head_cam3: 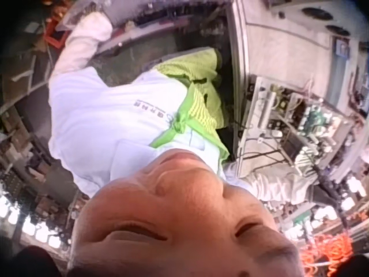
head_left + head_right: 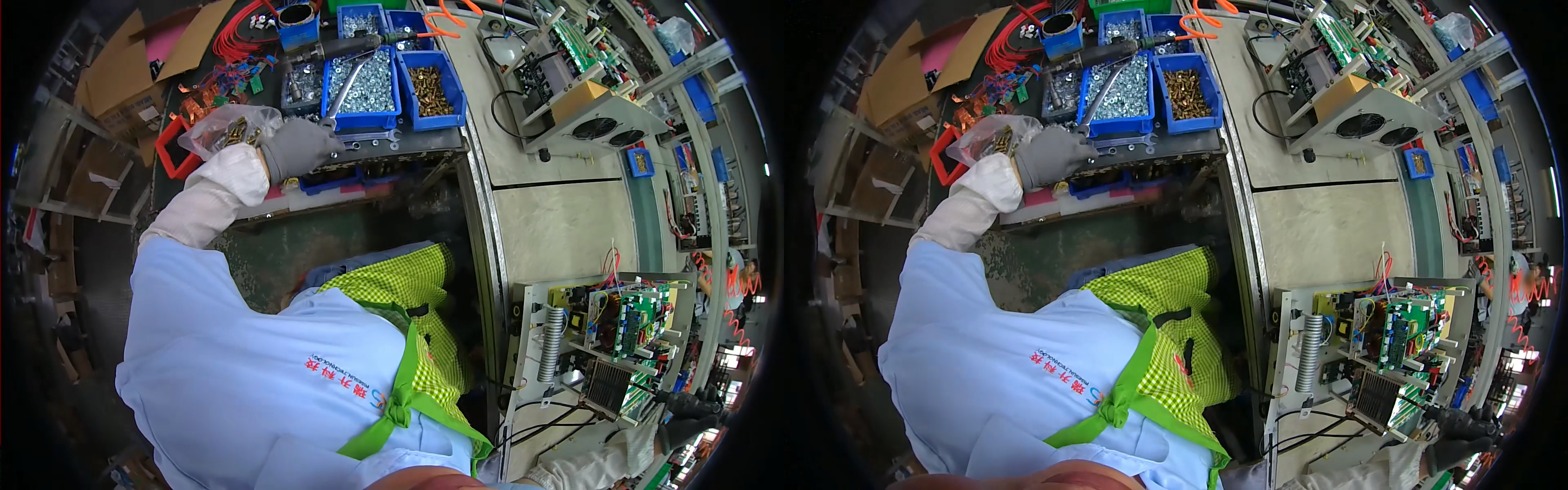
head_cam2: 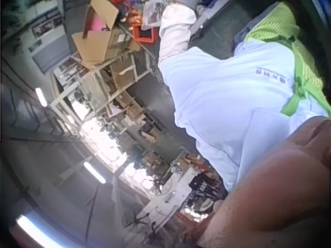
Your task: The person uses a pneumatic screwdriver to fasten screws onto a green circuit board mounted on a metal frame. They repeatedly pick up screws from a blue bin and drive them into the board, occasionally using a wrench to tighten components.
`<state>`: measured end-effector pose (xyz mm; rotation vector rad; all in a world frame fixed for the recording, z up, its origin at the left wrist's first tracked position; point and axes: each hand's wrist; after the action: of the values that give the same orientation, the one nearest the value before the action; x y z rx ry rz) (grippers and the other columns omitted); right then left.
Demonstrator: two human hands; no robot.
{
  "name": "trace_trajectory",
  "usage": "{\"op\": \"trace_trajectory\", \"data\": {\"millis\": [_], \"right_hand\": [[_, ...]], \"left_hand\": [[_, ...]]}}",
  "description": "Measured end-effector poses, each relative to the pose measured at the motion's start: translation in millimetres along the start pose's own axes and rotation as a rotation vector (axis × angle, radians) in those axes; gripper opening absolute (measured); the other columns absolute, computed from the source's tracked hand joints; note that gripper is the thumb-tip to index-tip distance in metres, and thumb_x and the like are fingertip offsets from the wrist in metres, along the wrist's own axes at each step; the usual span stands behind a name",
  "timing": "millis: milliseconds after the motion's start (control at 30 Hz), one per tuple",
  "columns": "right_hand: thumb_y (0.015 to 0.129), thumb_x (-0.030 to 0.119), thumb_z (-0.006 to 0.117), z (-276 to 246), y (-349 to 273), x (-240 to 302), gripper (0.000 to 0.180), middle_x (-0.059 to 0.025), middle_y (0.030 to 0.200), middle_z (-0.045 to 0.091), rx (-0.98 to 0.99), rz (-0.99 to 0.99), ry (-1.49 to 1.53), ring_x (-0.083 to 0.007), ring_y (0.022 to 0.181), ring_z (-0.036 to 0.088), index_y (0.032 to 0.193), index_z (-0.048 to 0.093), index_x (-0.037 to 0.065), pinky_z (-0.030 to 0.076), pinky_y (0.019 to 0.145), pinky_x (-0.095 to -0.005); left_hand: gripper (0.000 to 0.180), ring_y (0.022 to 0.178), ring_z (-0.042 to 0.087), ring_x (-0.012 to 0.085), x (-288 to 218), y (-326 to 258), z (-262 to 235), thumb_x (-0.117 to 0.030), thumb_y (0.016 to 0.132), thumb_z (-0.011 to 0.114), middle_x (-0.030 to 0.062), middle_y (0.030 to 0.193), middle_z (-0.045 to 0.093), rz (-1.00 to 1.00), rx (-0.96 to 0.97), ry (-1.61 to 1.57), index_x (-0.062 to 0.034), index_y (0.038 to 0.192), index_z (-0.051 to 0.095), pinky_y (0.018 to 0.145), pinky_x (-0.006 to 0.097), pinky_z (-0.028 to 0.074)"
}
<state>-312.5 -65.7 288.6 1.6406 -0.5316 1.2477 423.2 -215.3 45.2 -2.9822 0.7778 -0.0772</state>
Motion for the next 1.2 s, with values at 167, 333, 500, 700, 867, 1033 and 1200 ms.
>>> {"op": "trace_trajectory", "data": {"millis": [167, 333, 500, 700, 867, 1033, 1200], "right_hand": [[0.094, 0.037, 0.049, -11.6, 13.2, -5.8, 0.039, 0.001, 0.063, 0.048, -0.023, 0.014, -0.005, -0.0095, 0.053, 0.045, 0.103, 0.06, 0.0, 0.042, 0.052, -0.0254], [0.094, 0.037, 0.049, -46.6, 4.9, -19.5, 0.039, 0.001, 0.063, 0.049, -0.127, 0.04, -0.042, -0.0096, 0.054, 0.046, 0.104, 0.06, 0.001, 0.043, 0.052, -0.0257], [0.094, 0.037, 0.049, -100.1, -11.5, -61.2, 0.038, 0.001, 0.064, 0.049, -0.221, 0.111, -0.068, -0.0097, 0.055, 0.046, 0.106, 0.059, 0.001, 0.043, 0.053, -0.026], [0.094, 0.037, 0.05, -73.6, 16.9, -35.9, 0.038, 0.001, 0.064, 0.05, -0.129, 0.098, 0.021, -0.0099, 0.055, 0.047, 0.108, 0.058, 0.002, 0.044, 0.053, -0.0264], [0.094, 0.037, 0.05, -60.5, 52.8, -20.3, 0.038, 0.001, 0.065, 0.051, -0.028, 0.118, 0.079, -0.01, 0.056, 0.048, 0.109, 0.058, 0.003, 0.045, 0.054, -0.0268], [0.094, 0.037, 0.05, -61.0, 61.5, -13.4, 0.038, 0.0009, 0.066, 0.052, 0.041, 0.136, 0.117, -0.0101, 0.056, 0.049, 0.111, 0.057, 0.004, 0.045, 0.054, -0.0271], [0.094, 0.037, 0.05, -62.0, 56.0, -12.3, 0.038, 0.0009, 0.066, 0.052, 0.07, 0.162, 0.143, -0.0102, 0.057, 0.049, 0.113, 0.057, 0.005, 0.046, 0.055, -0.0274]], "left_hand": [[0.023, 0.072, 0.064, 0.0264, -7.0, -0.5, 19.0, -0.017, 0.082, 0.055, 0.0081, 0.084, 0.061, -0.084, 0.013, 0.141, -0.0167, 0.103, 0.065, 0.061, 0.04, 0.051], [0.026, 0.071, 0.065, 0.0266, 7.1, 3.4, 40.9, -0.015, 0.081, 0.055, 0.0091, 0.083, 0.062, -0.01, -0.013, 0.15, -0.0184, 0.105, 0.064, 0.059, 0.041, 0.051], [0.026, 0.078, 0.065, 0.0296, 5.7, 2.5, 32.6, -0.012, 0.084, 0.053, 0.0124, 0.094, 0.063, -0.042, 0.065, 0.041, -0.0149, 0.109, 0.06, 0.066, 0.042, 0.052], [0.019, 0.085, 0.061, 0.0214, -3.1, -9.2, 43.9, -0.021, 0.09, 0.052, 0.0093, 0.098, 0.06, -0.189, -0.238, -0.771, -0.0067, 0.103, 0.055, 0.065, 0.037, 0.05], [0.016, 0.077, 0.049, 0.0132, -52.3, 11.9, 37.4, -0.019, 0.094, 0.047, 0.0033, 0.088, 0.05, -0.241, -0.082, -2.743, -0.0064, 0.102, 0.054, 0.056, 0.018, 0.041], [0.02, 0.073, 0.057, 0.0191, -18.1, 82.0, 45.1, -0.022, 0.09, 0.053, 0.005, 0.084, 0.058, -0.088, -0.172, -2.024, -0.0089, 0.104, 0.058, 0.06, 0.029, 0.047], [0.023, 0.089, 0.062, 0.0293, -26.3, 106.6, 25.0, -0.024, 0.084, 0.057, 0.0085, 0.092, 0.062, 0.022, -0.06, -0.217, -0.0143, 0.105, 0.062, 0.074, 0.043, 0.05]]}}
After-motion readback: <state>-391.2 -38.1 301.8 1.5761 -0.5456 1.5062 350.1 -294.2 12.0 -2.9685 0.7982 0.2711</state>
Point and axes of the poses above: each hand's wrist, its own y-axis towards the middle knuckle, its own z-axis out of the palm, x = y × z
